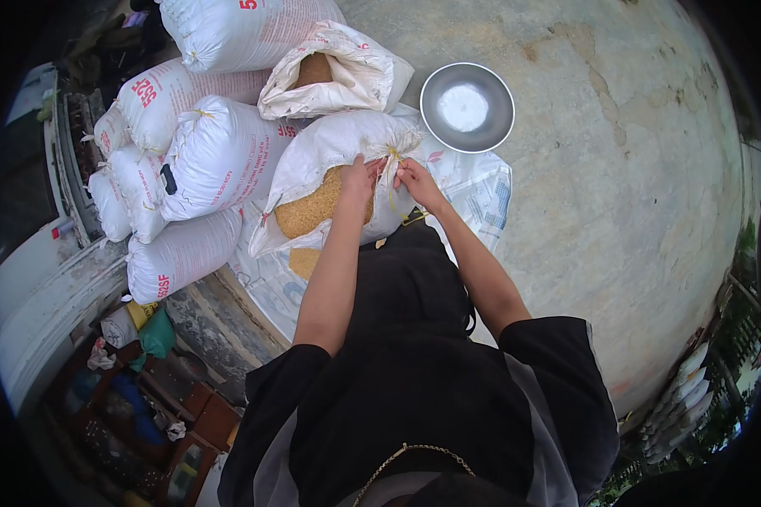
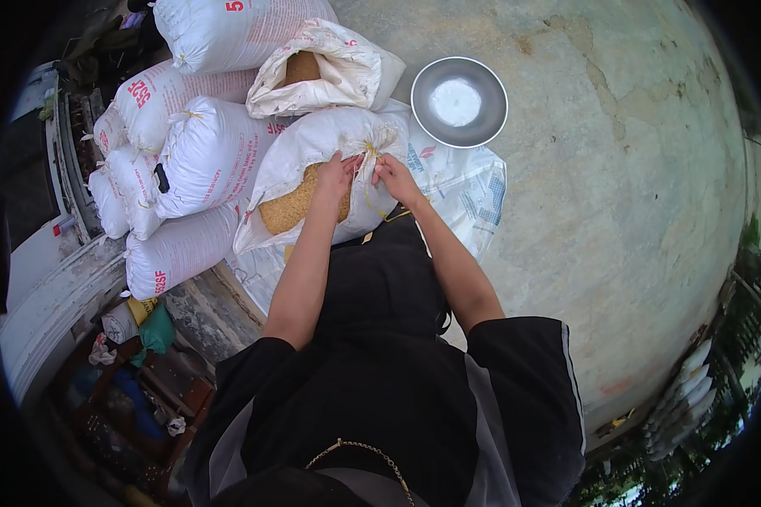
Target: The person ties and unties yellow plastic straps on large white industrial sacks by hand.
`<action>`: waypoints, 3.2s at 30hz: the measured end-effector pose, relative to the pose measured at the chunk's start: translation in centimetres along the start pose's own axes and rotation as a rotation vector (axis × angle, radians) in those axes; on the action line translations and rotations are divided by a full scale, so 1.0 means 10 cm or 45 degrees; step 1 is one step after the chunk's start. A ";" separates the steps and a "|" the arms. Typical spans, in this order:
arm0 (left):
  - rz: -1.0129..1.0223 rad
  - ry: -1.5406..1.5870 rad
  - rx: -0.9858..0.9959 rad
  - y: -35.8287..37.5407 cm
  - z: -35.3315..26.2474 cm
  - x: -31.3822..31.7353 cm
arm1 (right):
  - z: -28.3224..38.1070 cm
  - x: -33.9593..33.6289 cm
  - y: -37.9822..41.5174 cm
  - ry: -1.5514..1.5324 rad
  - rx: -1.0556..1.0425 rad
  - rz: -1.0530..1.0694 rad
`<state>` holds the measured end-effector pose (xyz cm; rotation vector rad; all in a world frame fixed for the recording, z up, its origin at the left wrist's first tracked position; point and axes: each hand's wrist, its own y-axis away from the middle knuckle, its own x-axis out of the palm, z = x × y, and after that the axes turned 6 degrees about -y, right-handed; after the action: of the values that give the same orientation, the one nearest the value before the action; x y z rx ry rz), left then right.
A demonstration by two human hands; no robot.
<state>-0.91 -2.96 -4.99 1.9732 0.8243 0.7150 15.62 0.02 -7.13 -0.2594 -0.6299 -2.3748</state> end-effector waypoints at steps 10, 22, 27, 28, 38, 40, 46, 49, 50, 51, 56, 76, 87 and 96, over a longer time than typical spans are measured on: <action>-0.031 -0.007 0.074 -0.08 0.04 0.06 | 0.11 0.04 -0.06 0.555 0.033 -0.172; -0.132 0.022 0.060 -0.04 0.09 0.13 | 0.24 -0.08 0.13 0.771 0.127 -0.091; -0.119 -0.035 0.085 0.01 0.05 0.05 | 0.21 -0.01 -0.10 0.710 -0.005 -0.053; -0.121 -0.033 0.092 0.00 0.01 0.04 | 0.21 -0.01 -0.11 0.710 -0.011 -0.049; -0.046 0.032 0.101 0.10 0.02 0.08 | 0.35 -0.01 -0.13 1.174 0.082 0.042; -0.037 0.075 0.094 0.06 0.01 0.09 | 0.55 0.03 -0.16 1.453 -0.004 0.044; 0.006 0.056 0.106 0.10 -0.01 0.07 | 1.27 0.48 -0.58 1.471 -0.126 -0.260; -0.034 0.057 0.127 0.16 -0.02 0.12 | 0.95 0.45 -0.99 1.846 -0.049 -0.036; -0.045 0.082 0.149 0.16 -0.01 0.13 | 0.92 0.43 -1.08 1.923 -0.013 0.206; -0.054 0.108 0.167 0.16 0.02 0.12 | 0.90 0.43 -1.14 1.994 0.028 0.452; -0.115 0.077 0.228 0.12 0.07 0.15 | 1.00 0.55 -1.36 2.102 -0.020 0.483; -0.010 -0.104 1.421 1.76 -1.58 -0.01 | 3.61 2.56 -1.05 0.940 -1.031 0.413; 0.065 -0.698 1.167 3.39 -2.28 -0.64 | 4.08 2.76 -0.66 0.244 -0.917 0.941; -0.132 -0.608 1.295 3.61 -2.25 -0.71 | 4.15 2.99 -0.38 0.409 -0.834 1.050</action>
<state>-11.91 -12.35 35.62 2.7783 1.0797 -0.3518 -8.74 6.98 37.46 -0.3251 0.3789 -1.6742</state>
